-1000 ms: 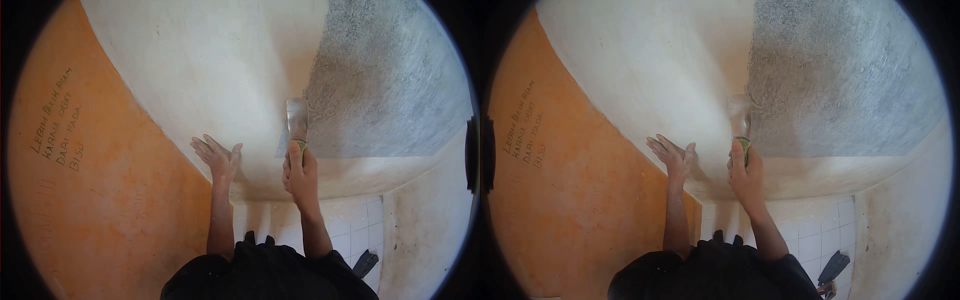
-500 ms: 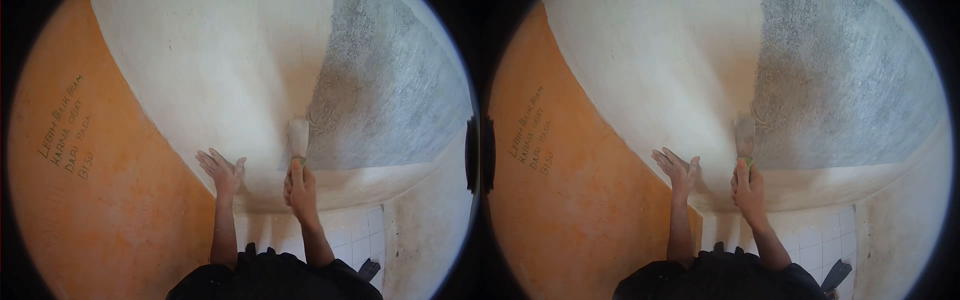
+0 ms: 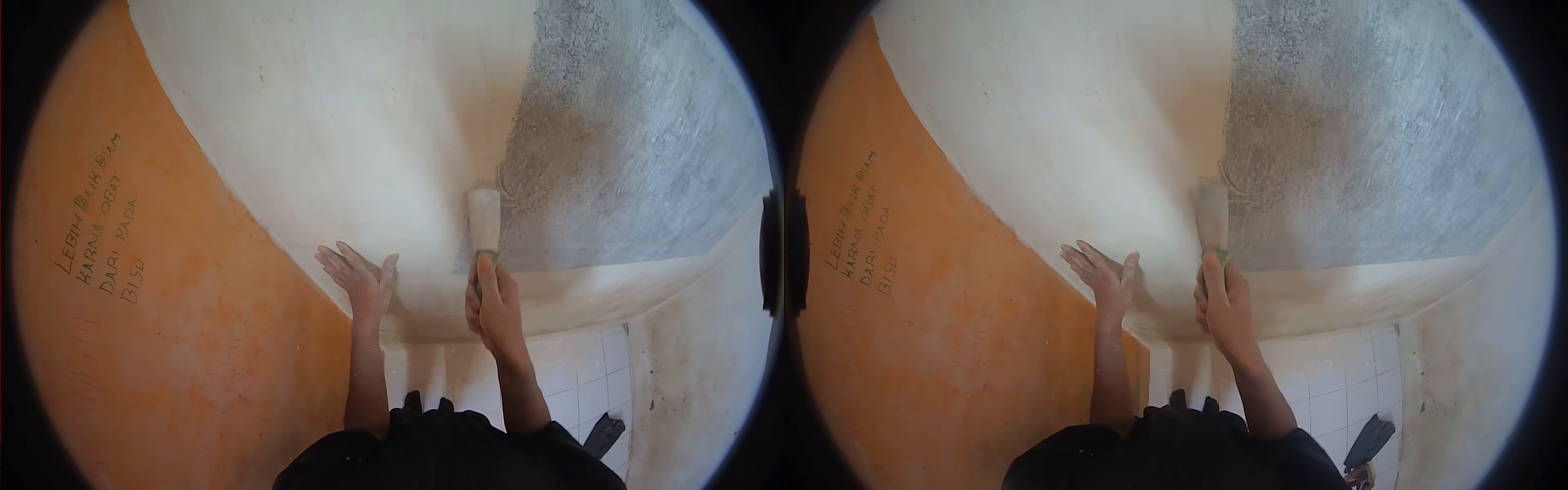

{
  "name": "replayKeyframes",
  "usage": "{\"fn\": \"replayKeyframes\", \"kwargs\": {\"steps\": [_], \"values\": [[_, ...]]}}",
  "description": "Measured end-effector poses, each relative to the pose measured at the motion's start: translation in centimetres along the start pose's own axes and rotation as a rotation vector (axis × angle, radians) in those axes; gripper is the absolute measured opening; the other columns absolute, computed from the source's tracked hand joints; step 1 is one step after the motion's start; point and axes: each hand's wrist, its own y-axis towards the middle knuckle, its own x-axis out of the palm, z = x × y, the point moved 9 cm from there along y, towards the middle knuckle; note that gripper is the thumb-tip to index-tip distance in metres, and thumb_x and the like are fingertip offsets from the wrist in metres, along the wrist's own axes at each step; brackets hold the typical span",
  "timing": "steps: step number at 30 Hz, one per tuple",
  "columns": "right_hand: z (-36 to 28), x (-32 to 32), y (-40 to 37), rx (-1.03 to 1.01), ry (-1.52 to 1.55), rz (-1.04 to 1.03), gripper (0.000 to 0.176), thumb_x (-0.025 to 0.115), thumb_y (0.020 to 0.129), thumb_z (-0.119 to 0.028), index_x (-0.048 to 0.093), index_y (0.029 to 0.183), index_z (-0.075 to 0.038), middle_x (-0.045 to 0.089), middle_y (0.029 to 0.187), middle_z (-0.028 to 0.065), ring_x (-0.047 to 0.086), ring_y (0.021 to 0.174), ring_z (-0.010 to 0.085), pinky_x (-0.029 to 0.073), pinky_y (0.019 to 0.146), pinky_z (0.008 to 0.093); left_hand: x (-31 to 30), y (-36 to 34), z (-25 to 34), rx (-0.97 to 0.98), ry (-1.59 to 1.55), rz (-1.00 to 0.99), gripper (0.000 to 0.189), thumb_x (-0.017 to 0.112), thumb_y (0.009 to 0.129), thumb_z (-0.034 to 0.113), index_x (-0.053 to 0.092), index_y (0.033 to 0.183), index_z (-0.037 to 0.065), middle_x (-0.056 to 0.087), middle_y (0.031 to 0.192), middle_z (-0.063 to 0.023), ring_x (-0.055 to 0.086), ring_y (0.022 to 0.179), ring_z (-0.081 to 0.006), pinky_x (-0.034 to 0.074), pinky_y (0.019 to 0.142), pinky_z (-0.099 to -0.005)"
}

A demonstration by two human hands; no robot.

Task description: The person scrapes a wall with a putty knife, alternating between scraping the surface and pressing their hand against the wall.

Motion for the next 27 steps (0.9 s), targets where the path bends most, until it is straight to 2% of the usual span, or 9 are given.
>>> {"fn": "replayKeyframes", "kwargs": {"steps": [4, 8, 10, 11, 13, 16, 20, 23, 27], "values": [[0.0, -0.2, -0.2, -0.060, 0.008, 0.034, 0.038, 0.045, 0.100, -0.044, 0.046, 0.083, -0.010, 0.037, 0.054, -0.0052, 0.030, 0.039, 0.0026, 0.022, 0.034, 0.0214, -0.1, 0.0, 0.1, 0.005, 0.017, -0.003, 0.111, 0.063, 0.086, 0.052, -0.010, 0.148, -0.003, -0.017, 0.147, -0.0403, -0.016, 0.137, -0.0562, 0.000, 0.106, -0.0697], [0.6, -0.9, 0.0, 0.033, -0.039, 0.044, 0.038, 0.045, 0.100, -0.044, 0.046, 0.082, -0.010, 0.037, 0.054, -0.0055, 0.030, 0.039, 0.0027, 0.022, 0.034, 0.0212, -0.1, 0.2, 0.3, -0.009, -0.007, 0.000, 0.110, 0.063, 0.086, 0.053, -0.010, 0.148, -0.003, -0.017, 0.147, -0.0404, -0.016, 0.137, -0.0562, 0.000, 0.106, -0.0699], [-3.8, 0.1, 0.5, -0.132, 0.011, 0.031, 0.038, 0.043, 0.101, -0.044, 0.047, 0.083, -0.011, 0.036, 0.054, -0.0042, 0.028, 0.037, 0.0030, 0.019, 0.033, 0.0209, -0.2, 0.1, 0.2, -0.002, 0.001, -0.010, 0.110, 0.062, 0.086, 0.053, -0.010, 0.148, -0.003, -0.017, 0.147, -0.0404, -0.016, 0.137, -0.0562, 0.000, 0.106, -0.0700], [-3.7, 0.0, 0.3, -0.131, 0.015, 0.035, 0.038, 0.043, 0.101, -0.044, 0.047, 0.083, -0.011, 0.036, 0.054, -0.0042, 0.028, 0.037, 0.0030, 0.019, 0.033, 0.0209, -0.3, 0.1, 0.4, 0.017, 0.004, 0.004, 0.109, 0.062, 0.087, 0.053, -0.009, 0.148, -0.003, -0.017, 0.147, -0.0405, -0.016, 0.137, -0.0562, 0.000, 0.106, -0.0700], [-2.8, 0.1, -0.3, -0.064, 0.015, 0.034, 0.038, 0.043, 0.101, -0.045, 0.046, 0.081, -0.012, 0.036, 0.054, -0.0066, 0.029, 0.039, 0.0026, 0.021, 0.034, 0.0212, -0.6, -0.2, 0.5, 0.047, 0.009, 0.014, 0.109, 0.061, 0.087, 0.053, -0.009, 0.147, -0.003, -0.016, 0.147, -0.0407, -0.016, 0.137, -0.0563, 0.000, 0.106, -0.0699], [1.8, -0.3, -0.2, -0.030, -0.027, 0.008, 0.038, 0.043, 0.101, -0.045, 0.046, 0.081, -0.012, 0.036, 0.054, -0.0064, 0.030, 0.039, 0.0027, 0.021, 0.034, 0.0213, -0.2, 0.3, 0.2, -0.001, -0.008, 0.011, 0.109, 0.061, 0.087, 0.054, -0.008, 0.147, -0.005, -0.016, 0.147, -0.0409, -0.016, 0.137, -0.0564, -0.001, 0.106, -0.0693], [-1.5, 0.9, -1.1, -0.025, 0.056, 0.013, 0.038, 0.043, 0.101, -0.044, 0.045, 0.082, -0.011, 0.036, 0.054, -0.0058, 0.029, 0.039, 0.0031, 0.021, 0.034, 0.0213, -0.4, 0.0, 0.2, -0.012, 0.000, -0.036, 0.109, 0.061, 0.087, 0.054, -0.007, 0.147, -0.006, -0.016, 0.147, -0.0410, -0.017, 0.137, -0.0557, -0.002, 0.107, -0.0680], [1.8, -1.3, -0.9, -0.003, 0.029, 0.036, 0.038, 0.043, 0.101, -0.044, 0.045, 0.082, -0.010, 0.036, 0.054, -0.0051, 0.030, 0.038, 0.0035, 0.021, 0.033, 0.0215, -0.2, -0.5, 0.1, -0.038, -0.008, -0.055, 0.109, 0.061, 0.087, 0.054, -0.007, 0.147, -0.006, -0.016, 0.147, -0.0407, -0.017, 0.137, -0.0551, -0.003, 0.107, -0.0676], [-2.5, 0.0, 0.1, -0.036, -0.013, 0.021, 0.039, 0.043, 0.101, -0.044, 0.045, 0.082, -0.010, 0.036, 0.054, -0.0049, 0.030, 0.038, 0.0036, 0.021, 0.033, 0.0216, -0.2, 0.0, 0.2, -0.043, -0.022, -0.043, 0.109, 0.061, 0.087, 0.054, -0.008, 0.147, -0.005, -0.017, 0.147, -0.0400, -0.017, 0.137, -0.0550, -0.002, 0.107, -0.0679]]}}
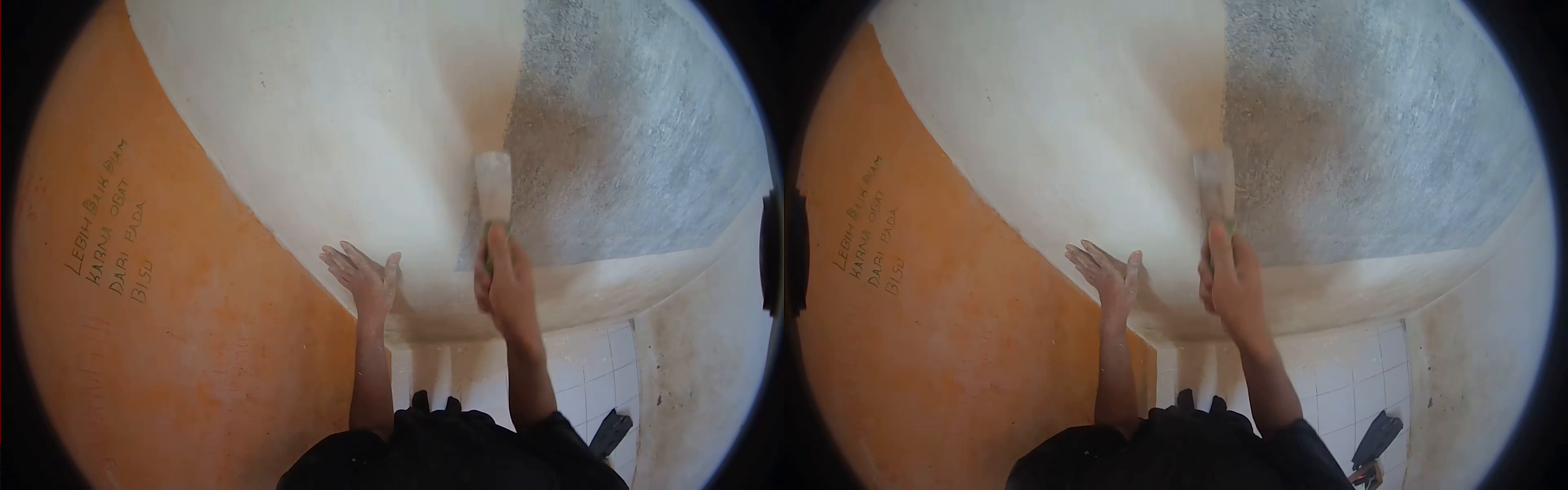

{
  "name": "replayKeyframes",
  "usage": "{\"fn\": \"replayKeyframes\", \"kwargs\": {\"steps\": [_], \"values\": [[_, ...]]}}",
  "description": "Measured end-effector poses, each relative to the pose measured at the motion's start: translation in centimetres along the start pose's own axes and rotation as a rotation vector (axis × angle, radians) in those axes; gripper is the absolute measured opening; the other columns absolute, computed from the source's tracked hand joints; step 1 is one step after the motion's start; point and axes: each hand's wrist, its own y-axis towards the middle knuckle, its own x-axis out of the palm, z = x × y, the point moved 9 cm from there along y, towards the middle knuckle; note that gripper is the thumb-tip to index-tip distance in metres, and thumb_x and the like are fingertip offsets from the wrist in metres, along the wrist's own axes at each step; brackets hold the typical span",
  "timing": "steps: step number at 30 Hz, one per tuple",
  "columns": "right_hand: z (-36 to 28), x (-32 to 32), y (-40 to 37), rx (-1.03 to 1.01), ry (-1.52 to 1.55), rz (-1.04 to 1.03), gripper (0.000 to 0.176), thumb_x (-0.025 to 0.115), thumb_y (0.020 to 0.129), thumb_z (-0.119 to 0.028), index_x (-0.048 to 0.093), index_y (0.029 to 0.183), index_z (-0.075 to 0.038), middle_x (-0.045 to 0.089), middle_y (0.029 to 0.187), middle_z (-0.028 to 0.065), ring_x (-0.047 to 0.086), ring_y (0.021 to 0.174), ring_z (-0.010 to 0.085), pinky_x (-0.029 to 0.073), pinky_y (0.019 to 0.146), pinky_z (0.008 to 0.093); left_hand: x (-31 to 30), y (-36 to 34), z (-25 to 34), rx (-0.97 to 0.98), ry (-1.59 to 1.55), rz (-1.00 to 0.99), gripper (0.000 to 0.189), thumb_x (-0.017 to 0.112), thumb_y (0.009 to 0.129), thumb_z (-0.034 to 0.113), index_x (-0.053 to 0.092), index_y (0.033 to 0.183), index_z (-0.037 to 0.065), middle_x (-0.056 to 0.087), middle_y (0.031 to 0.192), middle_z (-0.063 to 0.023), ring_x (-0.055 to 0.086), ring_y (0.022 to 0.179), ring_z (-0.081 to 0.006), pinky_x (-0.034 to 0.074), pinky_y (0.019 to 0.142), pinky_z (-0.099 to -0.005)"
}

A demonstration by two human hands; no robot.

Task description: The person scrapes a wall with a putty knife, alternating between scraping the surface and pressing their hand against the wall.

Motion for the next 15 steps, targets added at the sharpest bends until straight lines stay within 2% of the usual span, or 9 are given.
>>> {"fn": "replayKeyframes", "kwargs": {"steps": [2, 3, 5, 6, 10, 13, 15], "values": [[-4.4, 1.2, -0.3, -0.156, 0.056, -0.021, 0.040, 0.041, 0.101, -0.047, 0.046, 0.084, -0.011, 0.035, 0.053, -0.0052, 0.026, 0.035, 0.0038, 0.018, 0.031, 0.0209, 0.0, -0.4, 0.2, 0.038, 0.015, 0.017, 0.109, 0.061, 0.087, 0.055, -0.008, 0.147, -0.005, -0.017, 0.147, -0.0399, -0.017, 0.137, -0.0554, -0.001, 0.107, -0.0682], [-3.2, 0.8, -0.5, -0.158, 0.065, -0.013, 0.040, 0.041, 0.101, -0.047, 0.046, 0.084, -0.011, 0.035, 0.053, -0.0052, 0.026, 0.035, 0.0038, 0.018, 0.031, 0.0209, -0.2, -0.2, 0.3, 0.081, 0.027, 0.049, 0.109, 0.061, 0.087, 0.055, -0.008, 0.148, -0.004, -0.017, 0.147, -0.0398, -0.016, 0.137, -0.0559, 0.000, 0.107, -0.0686], [2.9, -0.7, -0.5, 0.058, 0.049, 0.007, 0.041, 0.042, 0.100, -0.048, 0.047, 0.085, -0.010, 0.035, 0.053, -0.0049, 0.026, 0.035, 0.0039, 0.018, 0.031, 0.0208, 0.0, -0.2, -0.3, 0.071, 0.037, 0.048, 0.108, 0.061, 0.087, 0.055, -0.008, 0.148, -0.003, -0.016, 0.147, -0.0398, -0.015, 0.137, -0.0563, 0.002, 0.107, -0.0690], [3.1, -0.2, -0.8, 0.075, 0.070, -0.026, 0.040, 0.043, 0.100, -0.047, 0.046, 0.083, -0.011, 0.036, 0.054, -0.0047, 0.031, 0.038, 0.0040, 0.020, 0.033, 0.0215, 0.1, -0.1, -0.3, 0.043, 0.051, 0.043, 0.108, 0.061, 0.087, 0.054, -0.008, 0.148, -0.003, -0.016, 0.147, -0.0397, -0.014, 0.137, -0.0566, 0.003, 0.107, -0.0694], [0.0, 0.2, -0.8, 0.032, 0.090, -0.054, 0.042, 0.043, 0.099, -0.049, 0.047, 0.083, -0.010, 0.036, 0.054, -0.0050, 0.029, 0.037, 0.0039, 0.019, 0.033, 0.0216, -0.1, -0.4, 0.1, 0.072, 0.076, 0.047, 0.107, 0.061, 0.087, 0.054, -0.008, 0.149, -0.002, -0.015, 0.147, -0.0397, -0.013, 0.137, -0.0568, 0.004, 0.106, -0.0696], [2.7, -0.8, -0.7, 0.084, 0.052, -0.054, 0.043, 0.044, 0.099, -0.049, 0.047, 0.083, -0.010, 0.036, 0.053, -0.0050, 0.029, 0.037, 0.0036, 0.019, 0.033, 0.0214, -0.2, 0.0, -0.2, 0.046, 0.044, 0.034, 0.107, 0.061, 0.088, 0.054, -0.007, 0.148, -0.002, -0.015, 0.147, -0.0399, -0.013, 0.137, -0.0568, 0.003, 0.107, -0.0695], [2.0, -0.6, -0.3, 0.079, 0.052, -0.050, 0.043, 0.044, 0.099, -0.050, 0.048, 0.083, -0.010, 0.036, 0.053, -0.0051, 0.029, 0.037, 0.0034, 0.019, 0.033, 0.0212, -0.1, -0.1, 0.1, 0.059, 0.063, 0.031, 0.107, 0.060, 0.088, 0.054, -0.007, 0.148, -0.002, -0.015, 0.148, -0.0396, -0.013, 0.137, -0.0568, 0.003, 0.107, -0.0694]]}}
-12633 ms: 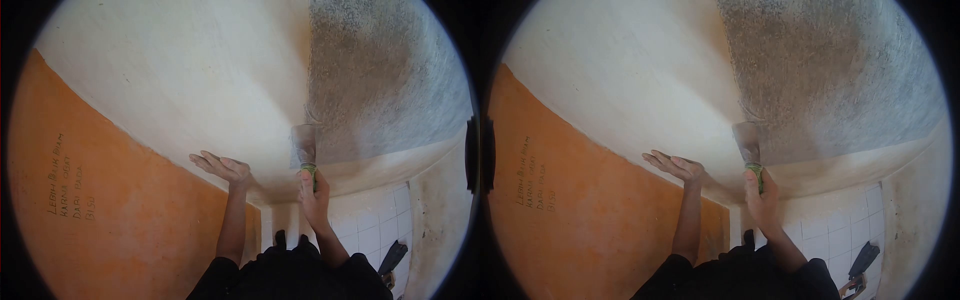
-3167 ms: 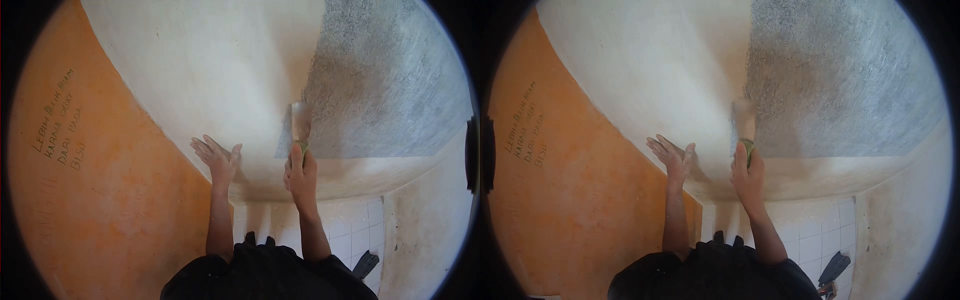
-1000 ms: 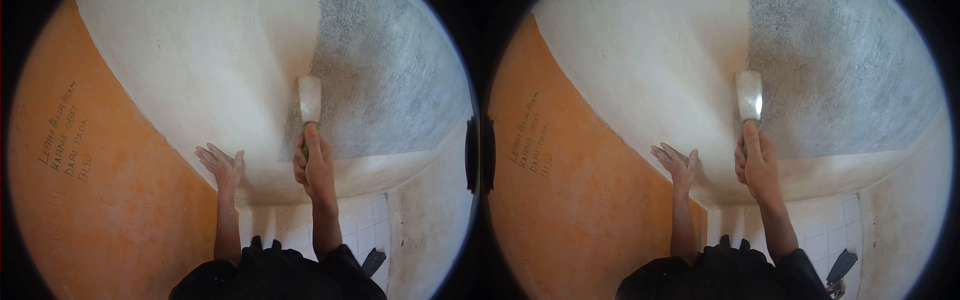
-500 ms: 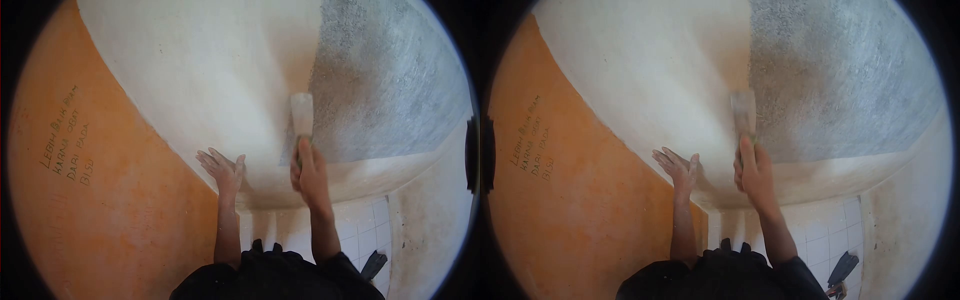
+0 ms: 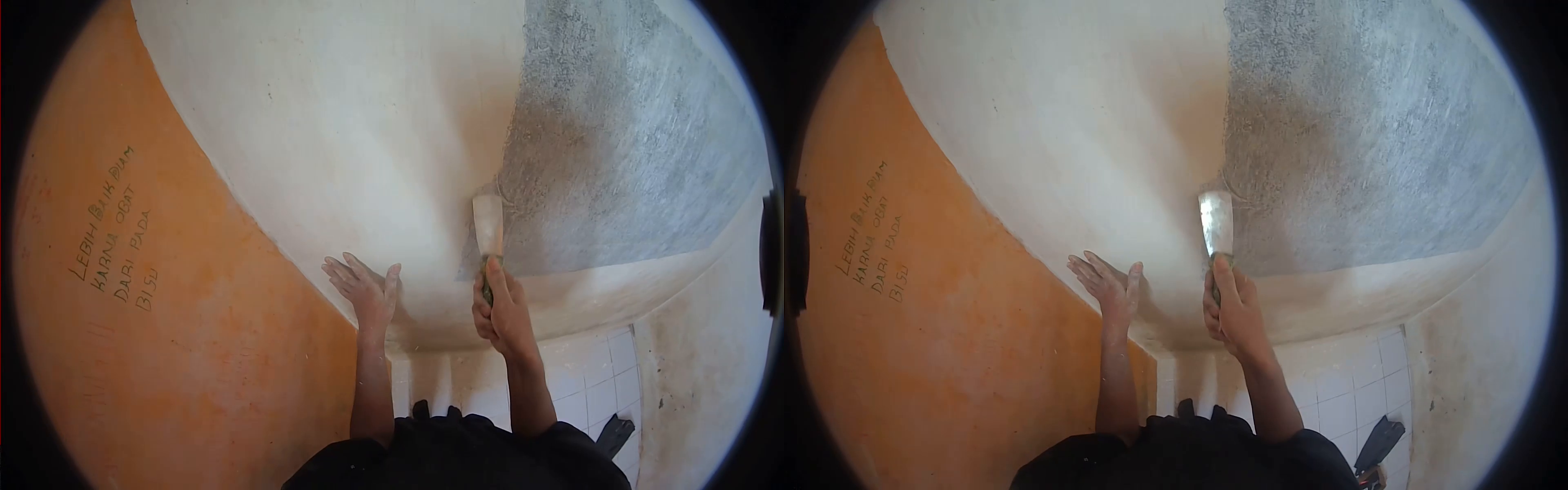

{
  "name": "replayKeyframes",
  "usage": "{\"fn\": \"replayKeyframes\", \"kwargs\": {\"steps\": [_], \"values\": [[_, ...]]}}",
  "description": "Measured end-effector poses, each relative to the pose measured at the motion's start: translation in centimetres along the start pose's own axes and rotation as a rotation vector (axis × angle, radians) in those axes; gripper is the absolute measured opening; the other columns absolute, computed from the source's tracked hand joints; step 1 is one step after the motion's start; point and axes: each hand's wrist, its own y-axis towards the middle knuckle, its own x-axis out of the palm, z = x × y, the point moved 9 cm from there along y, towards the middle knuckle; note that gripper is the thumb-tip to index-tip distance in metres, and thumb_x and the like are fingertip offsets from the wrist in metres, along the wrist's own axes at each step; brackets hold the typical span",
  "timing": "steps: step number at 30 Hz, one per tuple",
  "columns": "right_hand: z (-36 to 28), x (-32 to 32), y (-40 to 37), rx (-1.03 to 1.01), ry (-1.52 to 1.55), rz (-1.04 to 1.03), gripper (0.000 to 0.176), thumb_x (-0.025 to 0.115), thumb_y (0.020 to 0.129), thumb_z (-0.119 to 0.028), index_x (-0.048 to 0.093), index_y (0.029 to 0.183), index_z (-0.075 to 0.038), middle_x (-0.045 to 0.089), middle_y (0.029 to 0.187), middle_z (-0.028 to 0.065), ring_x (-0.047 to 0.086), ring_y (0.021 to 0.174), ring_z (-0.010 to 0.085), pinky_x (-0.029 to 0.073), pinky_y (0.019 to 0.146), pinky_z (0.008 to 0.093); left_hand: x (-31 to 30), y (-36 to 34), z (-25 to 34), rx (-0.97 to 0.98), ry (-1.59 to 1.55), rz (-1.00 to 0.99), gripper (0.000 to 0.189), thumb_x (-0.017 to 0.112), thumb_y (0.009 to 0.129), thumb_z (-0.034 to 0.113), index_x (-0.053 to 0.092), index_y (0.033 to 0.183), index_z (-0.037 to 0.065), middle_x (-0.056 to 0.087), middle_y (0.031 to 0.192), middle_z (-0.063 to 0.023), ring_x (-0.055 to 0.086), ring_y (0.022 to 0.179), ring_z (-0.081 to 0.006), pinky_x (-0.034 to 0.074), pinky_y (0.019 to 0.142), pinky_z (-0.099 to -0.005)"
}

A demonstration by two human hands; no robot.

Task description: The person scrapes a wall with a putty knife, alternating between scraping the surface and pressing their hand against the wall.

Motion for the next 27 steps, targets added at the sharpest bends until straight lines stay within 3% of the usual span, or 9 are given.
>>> {"fn": "replayKeyframes", "kwargs": {"steps": [5, 8, 11, 15, 22, 24, 27], "values": [[-0.8, 0.0, -0.2, -0.049, 0.032, -0.045, 0.043, 0.045, 0.099, -0.049, 0.048, 0.083, -0.010, 0.036, 0.053, -0.0055, 0.028, 0.037, 0.0027, 0.019, 0.033, 0.0212, -0.2, 0.1, -0.1, 0.011, -0.009, 0.004, 0.106, 0.060, 0.088, 0.054, -0.007, 0.149, -0.002, -0.014, 0.148, -0.0390, -0.013, 0.138, -0.0564, 0.003, 0.107, -0.0693], [0.4, -0.3, 0.0, 0.023, -0.020, -0.039, 0.042, 0.045, 0.100, -0.047, 0.048, 0.083, -0.010, 0.036, 0.053, -0.0058, 0.028, 0.038, 0.0026, 0.020, 0.033, 0.0211, 0.0, 0.0, 0.0, -0.015, -0.010, 0.013, 0.105, 0.059, 0.089, 0.054, -0.007, 0.148, -0.002, -0.014, 0.148, -0.0389, -0.013, 0.138, -0.0561, 0.003, 0.107, -0.0688], [-7.0, 0.7, 0.4, -0.273, -0.086, 0.050, 0.039, 0.042, 0.101, -0.045, 0.047, 0.084, -0.010, 0.036, 0.054, -0.0058, 0.027, 0.036, 0.0023, 0.018, 0.031, 0.0208, -0.2, -0.1, 0.3, -0.019, -0.024, -0.018, 0.104, 0.058, 0.089, 0.054, -0.007, 0.148, -0.003, -0.014, 0.148, -0.0391, -0.014, 0.138, -0.0561, 0.003, 0.107, -0.0685], [-1.4, -0.6, -0.1, -0.160, -0.143, 0.097, 0.037, 0.041, 0.102, -0.041, 0.046, 0.084, -0.010, 0.036, 0.054, -0.0059, 0.028, 0.037, 0.0019, 0.019, 0.032, 0.0206, 0.3, -0.1, -0.4, -0.055, -0.021, -0.023, 0.103, 0.057, 0.090, 0.054, -0.007, 0.148, -0.002, -0.015, 0.148, -0.0388, -0.014, 0.138, -0.0562, 0.004, 0.107, -0.0685], [-1.1, -1.7, -0.6, -0.129, -0.178, 0.105, 0.035, 0.043, 0.102, -0.039, 0.046, 0.083, -0.009, 0.036, 0.054, -0.0064, 0.030, 0.038, 0.0017, 0.023, 0.033, 0.0206, 0.1, -0.6, -0.3, -0.002, -0.040, 0.018, 0.103, 0.058, 0.090, 0.052, -0.008, 0.149, 0.002, -0.016, 0.149, -0.0375, -0.014, 0.138, -0.0561, 0.003, 0.107, -0.0688], [-0.4, -1.0, -0.1, -0.081, -0.154, 0.076, 0.034, 0.045, 0.101, -0.037, 0.046, 0.084, -0.008, 0.035, 0.054, -0.0064, 0.031, 0.038, 0.0018, 0.024, 0.033, 0.0208, 0.6, -0.2, -0.6, -0.063, 0.003, -0.033, 0.104, 0.058, 0.090, 0.050, -0.011, 0.148, -0.003, -0.019, 0.149, -0.0363, -0.016, 0.139, -0.0518, 0.001, 0.110, -0.0640], [-1.7, 0.3, -0.5, -0.118, -0.115, 0.071, 0.033, 0.047, 0.101, -0.035, 0.047, 0.085, -0.007, 0.036, 0.054, -0.0065, 0.032, 0.040, 0.0016, 0.025, 0.035, 0.0209, 0.4, -0.2, -0.5, -0.038, -0.029, 0.005, 0.104, 0.059, 0.089, 0.052, -0.010, 0.150, 0.003, -0.017, 0.149, -0.0368, -0.015, 0.138, -0.0553, 0.003, 0.107, -0.0685]]}}
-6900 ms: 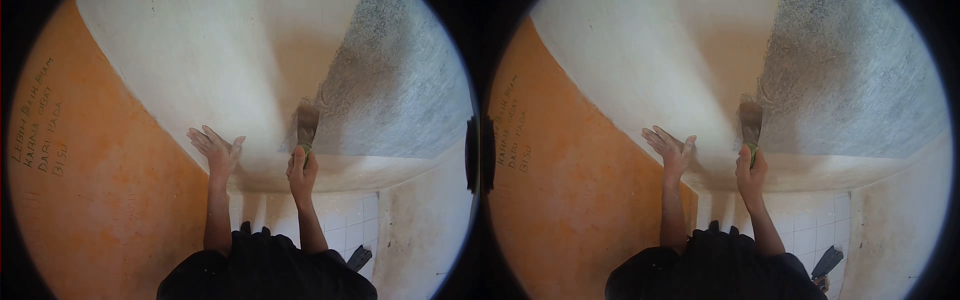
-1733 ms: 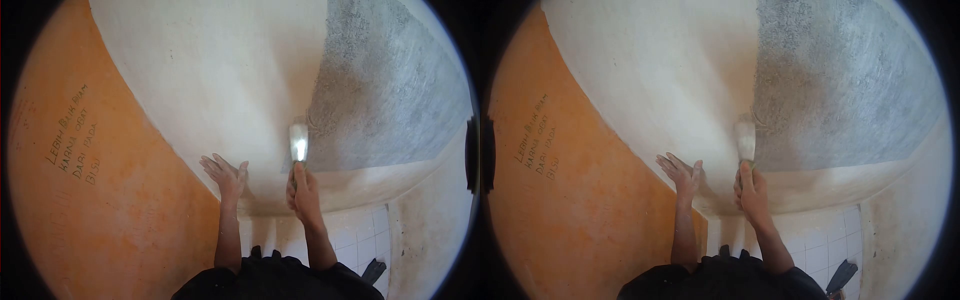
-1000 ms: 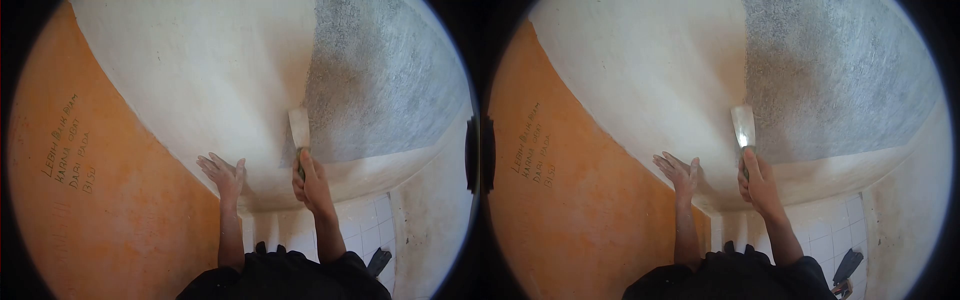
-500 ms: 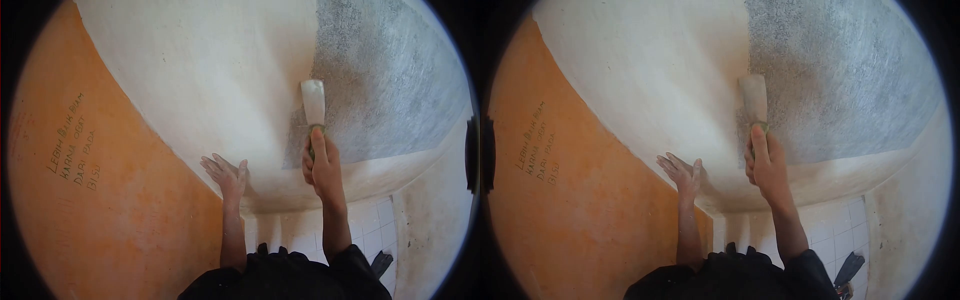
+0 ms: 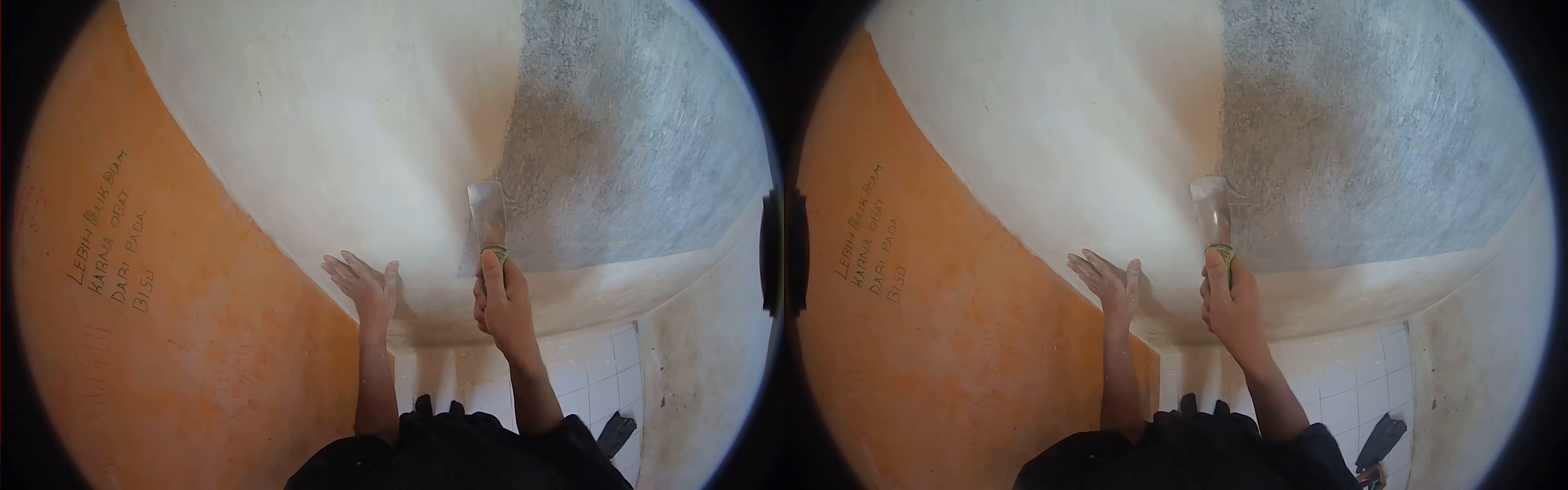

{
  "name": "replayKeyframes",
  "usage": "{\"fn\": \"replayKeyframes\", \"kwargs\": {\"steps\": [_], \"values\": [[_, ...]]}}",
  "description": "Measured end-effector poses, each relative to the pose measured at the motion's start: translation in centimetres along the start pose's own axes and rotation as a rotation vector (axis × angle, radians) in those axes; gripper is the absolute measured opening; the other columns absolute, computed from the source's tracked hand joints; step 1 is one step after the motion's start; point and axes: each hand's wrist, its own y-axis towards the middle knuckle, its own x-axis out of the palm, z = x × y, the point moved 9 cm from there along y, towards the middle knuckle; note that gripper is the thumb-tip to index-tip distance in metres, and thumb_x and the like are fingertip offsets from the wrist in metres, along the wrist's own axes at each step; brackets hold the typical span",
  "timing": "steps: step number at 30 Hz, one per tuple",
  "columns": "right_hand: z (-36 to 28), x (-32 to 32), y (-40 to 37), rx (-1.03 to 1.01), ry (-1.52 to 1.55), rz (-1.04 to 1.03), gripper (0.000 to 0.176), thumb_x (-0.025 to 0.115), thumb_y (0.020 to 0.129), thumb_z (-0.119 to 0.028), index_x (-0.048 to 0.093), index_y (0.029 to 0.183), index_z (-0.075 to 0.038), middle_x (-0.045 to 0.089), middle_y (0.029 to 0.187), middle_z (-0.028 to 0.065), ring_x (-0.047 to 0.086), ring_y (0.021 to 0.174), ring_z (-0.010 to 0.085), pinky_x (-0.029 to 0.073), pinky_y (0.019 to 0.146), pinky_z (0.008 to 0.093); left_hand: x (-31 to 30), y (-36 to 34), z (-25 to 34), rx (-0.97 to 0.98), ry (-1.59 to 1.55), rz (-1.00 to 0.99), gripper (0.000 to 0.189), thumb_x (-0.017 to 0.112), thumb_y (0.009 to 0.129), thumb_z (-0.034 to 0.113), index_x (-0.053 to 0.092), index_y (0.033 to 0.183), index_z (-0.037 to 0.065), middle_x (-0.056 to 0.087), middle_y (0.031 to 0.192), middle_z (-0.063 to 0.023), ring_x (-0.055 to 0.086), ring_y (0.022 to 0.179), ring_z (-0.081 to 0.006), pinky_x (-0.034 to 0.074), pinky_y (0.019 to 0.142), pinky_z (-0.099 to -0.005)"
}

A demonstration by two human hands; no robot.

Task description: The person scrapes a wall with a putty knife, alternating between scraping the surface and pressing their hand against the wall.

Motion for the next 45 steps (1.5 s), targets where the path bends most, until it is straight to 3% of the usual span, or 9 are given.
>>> {"fn": "replayKeyframes", "kwargs": {"steps": [12, 15, 23, 34, 37, 40, 42, 43, 45], "values": [[2.2, -0.8, 0.6, -0.111, -0.003, 0.085, 0.030, 0.048, 0.101, -0.031, 0.049, 0.085, -0.005, 0.040, 0.059, -0.0046, 0.036, 0.046, 0.0018, 0.030, 0.039, 0.0203, 0.0, 0.0, -0.1, -0.011, -0.009, 0.006, 0.105, 0.058, 0.089, 0.055, -0.008, 0.149, 0.000, -0.015, 0.149, -0.0377, -0.013, 0.138, -0.0553, 0.006, 0.108, -0.0680], [-3.8, 1.6, 1.1, -0.240, 0.089, 0.049, 0.030, 0.048, 0.101, -0.031, 0.048, 0.086, -0.006, 0.039, 0.059, -0.0048, 0.035, 0.046, 0.0021, 0.030, 0.038, 0.0205, -0.3, 0.0, 0.3, -0.002, -0.017, 0.010, 0.103, 0.057, 0.089, 0.054, -0.008, 0.149, 0.001, -0.015, 0.149, -0.0378, -0.013, 0.138, -0.0560, 0.006, 0.107, -0.0683], [0.8, 1.0, -0.3, -0.018, 0.024, 0.011, 0.033, 0.045, 0.101, -0.037, 0.047, 0.085, -0.008, 0.040, 0.059, -0.0041, 0.035, 0.042, 0.0035, 0.030, 0.036, 0.0215, -0.3, -0.1, 0.2, 0.008, 0.010, -0.018, 0.101, 0.056, 0.091, 0.052, -0.008, 0.149, -0.001, -0.017, 0.149, -0.0364, -0.015, 0.139, -0.0535, 0.003, 0.109, -0.0652], [0.8, 0.5, 0.2, -0.064, 0.061, 0.012, 0.036, 0.045, 0.101, -0.042, 0.045, 0.083, -0.010, 0.041, 0.057, -0.0036, 0.036, 0.041, 0.0033, 0.029, 0.035, 0.0207, -0.9, -0.3, 0.6, -0.011, -0.024, -0.025, 0.095, 0.055, 0.093, 0.046, -0.006, 0.150, 0.002, -0.015, 0.150, -0.0354, -0.011, 0.140, -0.0534, 0.006, 0.109, -0.0657], [1.1, 0.9, 0.2, 0.025, 0.040, -0.028, 0.040, 0.044, 0.100, -0.047, 0.045, 0.085, -0.010, 0.037, 0.055, -0.0043, 0.030, 0.038, 0.0037, 0.022, 0.032, 0.0214, -1.0, -0.2, 1.0, 0.009, -0.020, -0.016, 0.094, 0.055, 0.093, 0.046, -0.006, 0.150, 0.002, -0.014, 0.151, -0.0356, -0.010, 0.139, -0.0543, 0.006, 0.109, -0.0661], [1.4, 1.2, 0.3, -0.036, 0.129, -0.012, 0.041, 0.044, 0.099, -0.048, 0.045, 0.084, -0.010, 0.037, 0.057, -0.0039, 0.029, 0.037, 0.0037, 0.021, 0.032, 0.0217, -2.0, -0.6, 2.4, -0.027, -0.020, -0.051, 0.090, 0.053, 0.095, 0.045, -0.004, 0.151, 0.002, -0.018, 0.151, -0.0317, -0.012, 0.141, -0.0491, 0.005, 0.112, -0.0608], [1.2, 0.9, 0.2, -0.039, 0.095, -0.036, 0.041, 0.044, 0.100, -0.047, 0.045, 0.083, -0.010, 0.039, 0.058, -0.0027, 0.033, 0.040, 0.0057, 0.027, 0.035, 0.0230, -4.6, -1.2, 4.9, -0.061, -0.301, 0.112, 0.076, 0.053, 0.096, 0.038, 0.014, 0.150, 0.000, 0.011, 0.151, -0.0326, 0.016, 0.141, -0.0424, 0.020, 0.112, -0.0528], [1.4, 0.9, 0.4, -0.046, 0.095, -0.033, 0.041, 0.044, 0.100, -0.047, 0.045, 0.083, -0.010, 0.039, 0.058, -0.0027, 0.033, 0.040, 0.0057, 0.027, 0.035, 0.0230, -4.8, -1.8, 5.5, -0.055, -0.305, 0.113, 0.076, 0.053, 0.096, 0.038, 0.014, 0.150, 0.000, 0.011, 0.151, -0.0326, 0.016, 0.141, -0.0424, 0.020, 0.112, -0.0528], [1.4, 1.7, 1.0, -0.176, 0.123, -0.076, 0.040, 0.044, 0.101, -0.044, 0.049, 0.085, -0.008, 0.044, 0.061, -0.0015, 0.041, 0.048, 0.0082, 0.034, 0.043, 0.0236, -2.6, -3.6, 6.1, -0.254, -0.779, -0.191, 0.058, 0.052, 0.099, 0.031, 0.033, 0.143, -0.001, 0.041, 0.138, -0.0247, 0.044, 0.123, -0.0265, 0.039, 0.100, -0.0406]]}}
